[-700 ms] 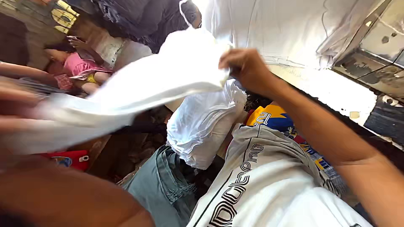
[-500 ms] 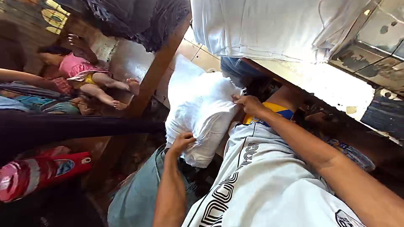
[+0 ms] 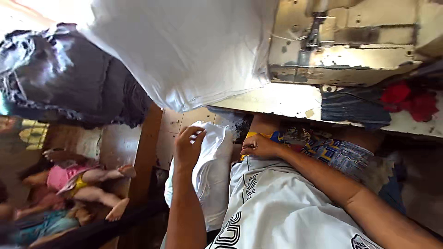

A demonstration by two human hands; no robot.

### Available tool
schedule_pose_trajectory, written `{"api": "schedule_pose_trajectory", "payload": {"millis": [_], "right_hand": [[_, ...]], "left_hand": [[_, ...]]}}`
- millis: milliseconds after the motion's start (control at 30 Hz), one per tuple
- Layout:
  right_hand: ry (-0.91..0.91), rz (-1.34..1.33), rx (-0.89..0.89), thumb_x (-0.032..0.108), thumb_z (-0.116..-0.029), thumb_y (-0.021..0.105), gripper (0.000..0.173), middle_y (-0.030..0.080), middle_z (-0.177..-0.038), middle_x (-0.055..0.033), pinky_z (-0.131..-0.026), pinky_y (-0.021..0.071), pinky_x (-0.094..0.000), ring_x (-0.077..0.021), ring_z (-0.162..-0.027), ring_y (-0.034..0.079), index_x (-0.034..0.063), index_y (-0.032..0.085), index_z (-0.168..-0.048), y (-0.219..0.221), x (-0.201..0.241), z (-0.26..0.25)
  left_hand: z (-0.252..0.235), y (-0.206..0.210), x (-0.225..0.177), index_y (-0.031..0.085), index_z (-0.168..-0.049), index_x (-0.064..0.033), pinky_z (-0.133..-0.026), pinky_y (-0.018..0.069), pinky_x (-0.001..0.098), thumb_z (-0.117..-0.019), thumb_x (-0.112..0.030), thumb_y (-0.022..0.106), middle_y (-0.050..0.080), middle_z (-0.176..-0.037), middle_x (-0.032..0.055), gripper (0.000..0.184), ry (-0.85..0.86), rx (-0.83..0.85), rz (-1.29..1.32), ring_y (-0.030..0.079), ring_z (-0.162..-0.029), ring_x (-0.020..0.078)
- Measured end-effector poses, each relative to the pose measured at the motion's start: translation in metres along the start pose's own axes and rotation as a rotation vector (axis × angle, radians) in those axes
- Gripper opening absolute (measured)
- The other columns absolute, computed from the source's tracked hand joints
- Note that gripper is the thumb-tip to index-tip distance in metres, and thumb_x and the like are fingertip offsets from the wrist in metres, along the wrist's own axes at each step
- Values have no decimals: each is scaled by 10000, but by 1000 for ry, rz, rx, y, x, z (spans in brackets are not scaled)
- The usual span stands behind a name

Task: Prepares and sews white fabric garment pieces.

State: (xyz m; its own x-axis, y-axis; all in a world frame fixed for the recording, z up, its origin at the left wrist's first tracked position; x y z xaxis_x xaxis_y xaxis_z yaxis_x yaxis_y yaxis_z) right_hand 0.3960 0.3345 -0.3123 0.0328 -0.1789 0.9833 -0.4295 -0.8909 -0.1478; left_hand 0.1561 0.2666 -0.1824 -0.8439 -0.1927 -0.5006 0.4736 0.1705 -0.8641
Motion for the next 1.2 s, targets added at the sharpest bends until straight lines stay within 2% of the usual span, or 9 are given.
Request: {"api": "schedule_pose_trajectory", "payload": {"millis": [133,233,300,367,667,800,1000,1100,1200], "right_hand": [[24,61,8,290,-1026,621,326,619,-758,-83,-695,485,-359,-160,-718,584,5,676,-876,-4,8,14],[28,20,8,262,-1013,641,303,606,-728,-77,-664,480,-354,-151,-686,571,4,677,-858,-3,11,28],[52,-29,-7,252,-1006,652,290,603,-727,-77,-658,475,-347,-147,-679,566,0,679,-865,-3,13,42],[82,-96,-29,245,-1003,660,284,602,-722,-73,-643,474,-333,-134,-666,560,-5,676,-869,-4,12,53],[190,-47,-26,286,-1013,644,315,578,-711,-67,-638,455,-364,-155,-664,545,12,670,-860,-16,16,55],[202,-19,-44,352,-1074,539,390,618,-754,-72,-651,501,-370,-158,-665,583,19,686,-934,-31,44,48],[15,146,-528,309,-1046,599,288,709,-892,-48,-752,575,-349,-124,-781,659,53,731,-1042,-69,107,16],[-92,341,-864,240,-975,713,208,634,-813,-35,-604,526,-291,-106,-667,575,33,703,-996,-90,136,-10],[-156,561,-1085,235,-883,815,289,592,-882,-72,-553,532,-323,-160,-714,601,25,658,-1003,-107,160,-39]], "left_hand": [[-77,34,-114,710,-1112,-30,-818,609,380,-1004,-220,666,674,-1177,137,224,366,-110,75,688,-996,209],[-133,58,-154,692,-1200,-73,-802,572,369,-989,-318,681,637,-1247,138,324,369,-98,63,656,-1015,214],[-164,72,-155,660,-1252,-81,-825,559,485,-953,-348,722,630,-1228,149,405,269,29,52,644,-979,273],[-183,76,-150,678,-1143,-67,-772,512,527,-922,-363,762,643,-1067,130,379,183,101,93,609,-872,279],[-182,68,-127,688,-940,-99,-597,487,297,-865,-221,835,633,-746,0,206,140,197,387,562,-629,97],[-170,29,-136,668,-952,-123,-638,539,244,-891,-136,787,669,-800,-40,135,151,223,613,609,-676,52],[-182,-36,-150,671,-951,-174,-570,498,192,-893,-197,782,664,-802,-88,127,378,131,763,578,-631,25],[-188,-48,-161,661,-940,-174,-594,519,189,-874,-195,799,660,-792,-99,154,403,107,712,599,-650,18],[-185,-56,-175,672,-931,-167,-631,557,193,-849,-190,824,668,-782,-101,174,434,83,655,634,-677,20]]}}
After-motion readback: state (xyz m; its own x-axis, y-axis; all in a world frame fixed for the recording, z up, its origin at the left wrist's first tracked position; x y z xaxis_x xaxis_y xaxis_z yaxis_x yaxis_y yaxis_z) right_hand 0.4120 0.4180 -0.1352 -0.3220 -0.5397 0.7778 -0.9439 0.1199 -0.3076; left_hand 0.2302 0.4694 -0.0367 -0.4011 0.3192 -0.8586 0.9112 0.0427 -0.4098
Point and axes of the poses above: each hand's wrist, its own z-axis away from the middle knuckle, its own y-axis out of the palm, x = y × z, the point moved 3 cm from there along -z, towards the middle knuckle
